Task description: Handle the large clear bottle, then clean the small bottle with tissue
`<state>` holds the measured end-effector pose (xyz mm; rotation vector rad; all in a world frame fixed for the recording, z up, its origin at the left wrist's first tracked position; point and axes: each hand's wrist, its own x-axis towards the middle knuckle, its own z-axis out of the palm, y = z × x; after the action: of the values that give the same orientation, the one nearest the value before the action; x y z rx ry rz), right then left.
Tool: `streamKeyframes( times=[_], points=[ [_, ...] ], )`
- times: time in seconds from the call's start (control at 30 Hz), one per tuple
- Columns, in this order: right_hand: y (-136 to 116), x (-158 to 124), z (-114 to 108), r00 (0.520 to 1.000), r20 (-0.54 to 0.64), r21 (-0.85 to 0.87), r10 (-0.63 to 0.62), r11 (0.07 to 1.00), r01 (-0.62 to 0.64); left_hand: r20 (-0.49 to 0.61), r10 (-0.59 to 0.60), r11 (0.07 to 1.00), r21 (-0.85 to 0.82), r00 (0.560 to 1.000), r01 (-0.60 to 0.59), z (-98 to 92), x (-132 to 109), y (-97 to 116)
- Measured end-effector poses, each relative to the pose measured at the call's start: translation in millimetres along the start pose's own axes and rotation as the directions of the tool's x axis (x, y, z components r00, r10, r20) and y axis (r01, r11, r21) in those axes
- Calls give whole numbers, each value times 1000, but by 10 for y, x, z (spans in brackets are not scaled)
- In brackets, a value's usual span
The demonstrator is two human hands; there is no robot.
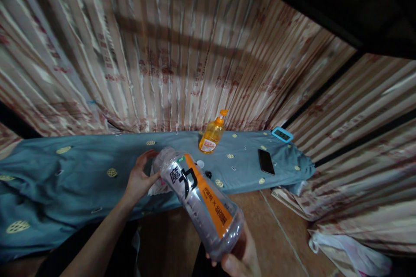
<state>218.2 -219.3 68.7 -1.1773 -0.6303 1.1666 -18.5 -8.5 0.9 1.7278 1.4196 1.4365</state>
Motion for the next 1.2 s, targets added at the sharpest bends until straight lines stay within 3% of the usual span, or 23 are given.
streamKeyframes(
  times=[0.37, 1.2],
  points=[
    [-89, -14, 99, 999, 39, -44, -9, 999, 11, 16, -56, 995, -77, 998, 57, 31, 6, 56],
    [-65, 19, 25, 997, 75, -48, -12, 999, 16, 26, -66, 993, -99, 998, 68, 23, 13, 71]
  ],
)
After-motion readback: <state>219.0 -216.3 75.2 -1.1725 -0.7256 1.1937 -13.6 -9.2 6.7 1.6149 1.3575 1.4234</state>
